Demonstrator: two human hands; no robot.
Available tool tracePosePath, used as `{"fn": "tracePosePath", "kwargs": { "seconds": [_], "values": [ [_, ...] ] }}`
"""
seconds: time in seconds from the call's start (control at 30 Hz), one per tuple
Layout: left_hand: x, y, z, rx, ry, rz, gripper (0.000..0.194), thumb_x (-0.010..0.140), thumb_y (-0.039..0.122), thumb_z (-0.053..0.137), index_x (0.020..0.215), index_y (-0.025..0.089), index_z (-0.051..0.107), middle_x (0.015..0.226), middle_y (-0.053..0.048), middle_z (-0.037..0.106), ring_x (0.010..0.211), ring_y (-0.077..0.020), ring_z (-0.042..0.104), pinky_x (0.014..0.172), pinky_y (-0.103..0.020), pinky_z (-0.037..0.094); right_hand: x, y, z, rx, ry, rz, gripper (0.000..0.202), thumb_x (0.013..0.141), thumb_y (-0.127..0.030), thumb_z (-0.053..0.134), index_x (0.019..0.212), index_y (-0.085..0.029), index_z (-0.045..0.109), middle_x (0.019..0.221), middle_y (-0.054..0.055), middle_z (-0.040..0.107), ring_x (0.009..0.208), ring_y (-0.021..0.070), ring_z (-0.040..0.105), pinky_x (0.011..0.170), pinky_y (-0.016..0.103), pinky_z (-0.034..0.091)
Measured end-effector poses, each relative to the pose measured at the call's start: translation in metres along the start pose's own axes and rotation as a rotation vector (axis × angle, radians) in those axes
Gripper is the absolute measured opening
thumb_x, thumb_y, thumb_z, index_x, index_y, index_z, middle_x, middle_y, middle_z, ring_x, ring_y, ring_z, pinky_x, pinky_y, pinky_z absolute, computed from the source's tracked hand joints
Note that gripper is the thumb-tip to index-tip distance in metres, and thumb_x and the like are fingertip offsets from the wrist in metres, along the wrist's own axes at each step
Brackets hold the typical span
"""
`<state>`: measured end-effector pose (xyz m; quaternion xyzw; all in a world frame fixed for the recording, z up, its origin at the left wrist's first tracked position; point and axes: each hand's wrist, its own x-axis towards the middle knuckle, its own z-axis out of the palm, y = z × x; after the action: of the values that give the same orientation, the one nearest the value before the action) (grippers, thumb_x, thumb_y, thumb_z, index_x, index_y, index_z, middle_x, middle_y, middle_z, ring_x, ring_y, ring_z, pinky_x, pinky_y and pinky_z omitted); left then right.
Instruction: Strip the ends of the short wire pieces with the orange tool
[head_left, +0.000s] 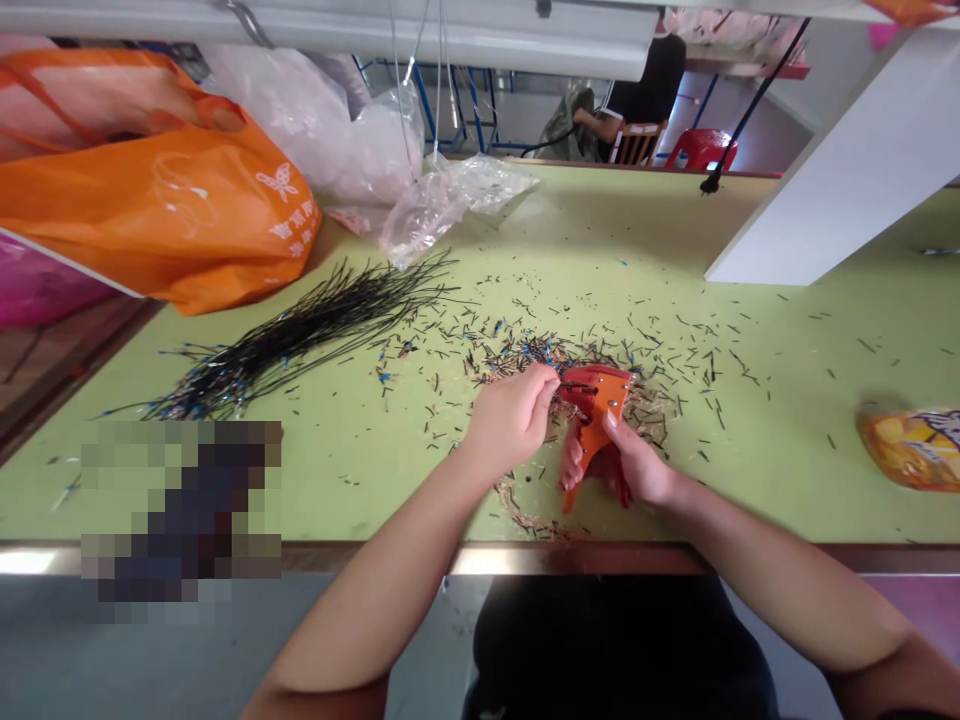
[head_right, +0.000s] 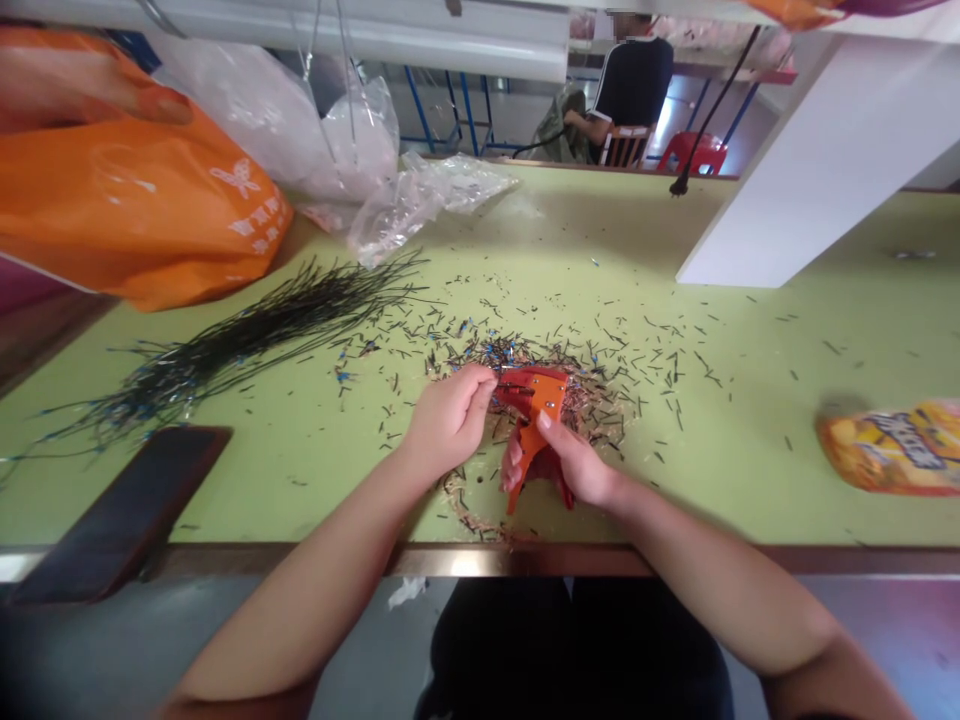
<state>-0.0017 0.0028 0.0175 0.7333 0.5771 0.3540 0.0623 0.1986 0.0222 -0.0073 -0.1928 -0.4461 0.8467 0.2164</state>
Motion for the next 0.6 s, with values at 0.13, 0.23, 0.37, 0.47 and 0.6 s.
{"fn": "tracePosePath", "kwargs": {
  "seconds": [0.13,0.23,0.37,0.47,0.6],
  "values": [
    [0.0006,0.0016,-0.0007,0.062,-0.020,-0.008,0.030,0.107,0.028,0.033,0.098,0.020,0.060,0.077,-0.003,0.070,0.065,-0.0163,0.063,0.061,-0.029,0.040,0.0014,0.0010,-0.0020,-0.033,0.058,-0.010,0.065,0.089,-0.081,0.055,0.078,-0.017,0.063,0.068,0.004,0.064,0.063,0.0197,0.065,0.067,0.035,0.053],
    [0.0012,0.0028,-0.0022,0.082,-0.036,-0.022,0.030,0.107,0.028,0.033,0.100,0.020,0.060,0.078,-0.003,0.070,0.066,-0.0161,0.064,0.061,-0.028,0.040,0.0021,0.0011,-0.0022,-0.048,0.092,-0.010,0.065,0.088,-0.082,0.056,0.074,-0.018,0.061,0.063,0.003,0.061,0.061,0.0198,0.064,0.065,0.035,0.053],
    [0.0013,0.0021,-0.0021,0.098,-0.062,-0.017,0.031,0.108,0.029,0.032,0.101,0.020,0.061,0.079,-0.003,0.071,0.066,-0.0164,0.064,0.061,-0.028,0.041,0.0029,0.0009,-0.0024,-0.088,0.105,0.001,0.066,0.088,-0.082,0.056,0.072,-0.018,0.061,0.060,0.002,0.058,0.060,0.0197,0.064,0.064,0.034,0.052],
    [0.0008,0.0007,-0.0006,0.106,-0.067,-0.018,0.031,0.108,0.030,0.032,0.102,0.020,0.061,0.079,-0.003,0.071,0.067,-0.0164,0.064,0.061,-0.028,0.041,0.0035,0.0014,-0.0031,-0.107,0.113,-0.001,0.067,0.088,-0.083,0.056,0.071,-0.018,0.061,0.060,0.002,0.058,0.060,0.0191,0.064,0.063,0.033,0.051],
    [0.0007,0.0005,0.0005,0.116,-0.065,-0.025,0.031,0.108,0.030,0.031,0.102,0.020,0.061,0.079,-0.003,0.071,0.068,-0.0167,0.065,0.061,-0.028,0.040,0.0038,0.0027,-0.0037,-0.122,0.132,-0.020,0.066,0.089,-0.082,0.055,0.072,-0.018,0.061,0.060,0.001,0.058,0.059,0.0185,0.063,0.061,0.032,0.049]
  ]
}}
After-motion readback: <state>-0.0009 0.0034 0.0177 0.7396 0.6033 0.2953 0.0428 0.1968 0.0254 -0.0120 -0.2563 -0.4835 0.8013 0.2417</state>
